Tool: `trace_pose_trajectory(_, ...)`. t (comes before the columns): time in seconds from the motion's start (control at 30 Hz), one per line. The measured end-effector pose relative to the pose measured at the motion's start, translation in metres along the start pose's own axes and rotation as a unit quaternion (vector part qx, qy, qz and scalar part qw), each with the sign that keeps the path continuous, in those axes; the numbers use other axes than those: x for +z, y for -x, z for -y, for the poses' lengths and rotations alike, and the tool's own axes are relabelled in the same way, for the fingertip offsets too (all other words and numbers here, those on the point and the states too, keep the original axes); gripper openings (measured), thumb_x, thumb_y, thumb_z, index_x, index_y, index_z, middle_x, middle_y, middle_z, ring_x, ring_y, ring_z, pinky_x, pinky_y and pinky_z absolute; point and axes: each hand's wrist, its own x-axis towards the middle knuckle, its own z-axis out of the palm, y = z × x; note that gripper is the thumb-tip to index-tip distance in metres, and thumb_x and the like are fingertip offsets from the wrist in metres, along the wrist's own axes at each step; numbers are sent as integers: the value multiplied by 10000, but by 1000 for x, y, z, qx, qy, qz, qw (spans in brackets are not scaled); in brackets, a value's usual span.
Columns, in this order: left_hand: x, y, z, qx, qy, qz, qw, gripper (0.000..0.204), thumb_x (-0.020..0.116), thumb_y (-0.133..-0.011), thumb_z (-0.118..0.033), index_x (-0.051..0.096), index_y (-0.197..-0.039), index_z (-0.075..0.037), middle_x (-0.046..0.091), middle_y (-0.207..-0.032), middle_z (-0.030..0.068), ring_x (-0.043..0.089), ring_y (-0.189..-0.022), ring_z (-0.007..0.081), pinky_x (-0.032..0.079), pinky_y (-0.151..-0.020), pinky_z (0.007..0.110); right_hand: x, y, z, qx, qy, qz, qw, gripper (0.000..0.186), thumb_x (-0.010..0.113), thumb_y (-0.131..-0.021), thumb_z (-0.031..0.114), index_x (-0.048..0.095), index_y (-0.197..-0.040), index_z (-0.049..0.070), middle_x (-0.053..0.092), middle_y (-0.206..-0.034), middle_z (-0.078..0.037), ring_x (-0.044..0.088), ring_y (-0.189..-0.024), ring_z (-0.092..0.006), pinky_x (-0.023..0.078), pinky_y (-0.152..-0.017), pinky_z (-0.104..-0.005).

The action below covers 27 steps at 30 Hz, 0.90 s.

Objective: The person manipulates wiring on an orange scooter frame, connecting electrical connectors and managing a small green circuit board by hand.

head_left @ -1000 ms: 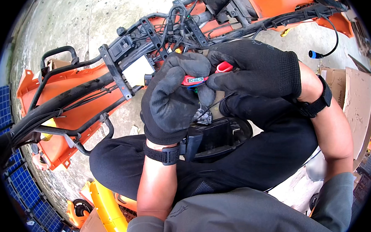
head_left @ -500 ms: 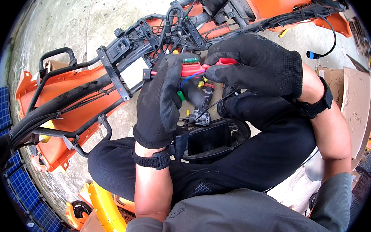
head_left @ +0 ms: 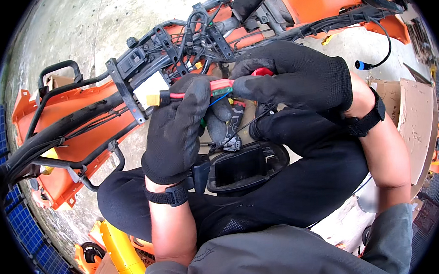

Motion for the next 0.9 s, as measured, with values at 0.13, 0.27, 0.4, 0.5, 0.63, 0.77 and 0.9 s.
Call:
trace_pose_trajectory(0.13, 6, -1, 3, 37, 34, 0, 999, 441, 510, -987, -402, 598, -1148, -1, 631, -802, 67, 529, -579, 108, 411, -521, 238, 0, 3, -8, -69, 28, -23, 997, 298, 635, -903, 314, 662, -1011, 38, 641, -825, -83, 594, -760, -144, 487, -692, -309)
trace_pose_trajectory(0.27, 6, -2, 6, 56, 37, 5, 998, 444, 552, -965, -395, 596, -1160, 1, 636, -815, 71, 536, -597, 112, 415, -530, 240, -4, 3, -6, -59, 5, 7, 998, 296, 654, -887, 313, 656, -1001, 39, 651, -855, -80, 611, -796, -154, 494, -721, -313)
trace_pose_trajectory(0.4, -2, -4, 9, 70, 16, 36, 997, 466, 586, -941, -409, 595, -1169, -3, 641, -826, 73, 537, -605, 109, 411, -529, 237, -1, 6, -8, -100, 32, -30, 994, 301, 666, -880, 314, 651, -1004, 40, 651, -865, -81, 623, -820, -168, 499, -740, -322)
trace_pose_trajectory(0.5, -2, -3, 6, 63, -1, 44, 997, 482, 591, -933, -428, 603, -1170, -9, 647, -863, 74, 564, -653, 116, 433, -558, 242, -3, 7, -7, -109, 51, -23, 992, 302, 673, -874, 311, 646, -1006, 41, 647, -872, -84, 626, -823, -181, 499, -746, -328)
trace_pose_trajectory(0.63, 2, -3, 1, 111, -42, 29, 993, 498, 595, -924, -450, 631, -1147, -7, 651, -968, 85, 620, -812, 152, 494, -693, 267, -5, 6, -9, -133, 83, -21, 987, 305, 677, -868, 307, 640, -1017, 43, 644, -890, -94, 629, -839, -196, 499, -759, -334)
trace_pose_trajectory(0.77, -1, -4, 1, 124, -66, 34, 989, 488, 596, -922, -436, 651, -1121, 6, 646, -1055, 103, 623, -952, 185, 493, -836, 310, -4, 8, -11, -136, 93, -29, 986, 313, 672, -867, 309, 637, -1031, 44, 643, -907, -101, 634, -862, -207, 499, -771, -343)
trace_pose_trajectory(0.9, 0, -2, -3, 110, -53, 38, 992, 467, 599, -922, -408, 654, -1128, 7, 648, -1079, 116, 622, -975, 192, 489, -864, 327, -3, 9, -8, -124, 113, -33, 985, 305, 672, -866, 304, 638, -1028, 47, 645, -913, -97, 637, -871, -206, 499, -774, -345)
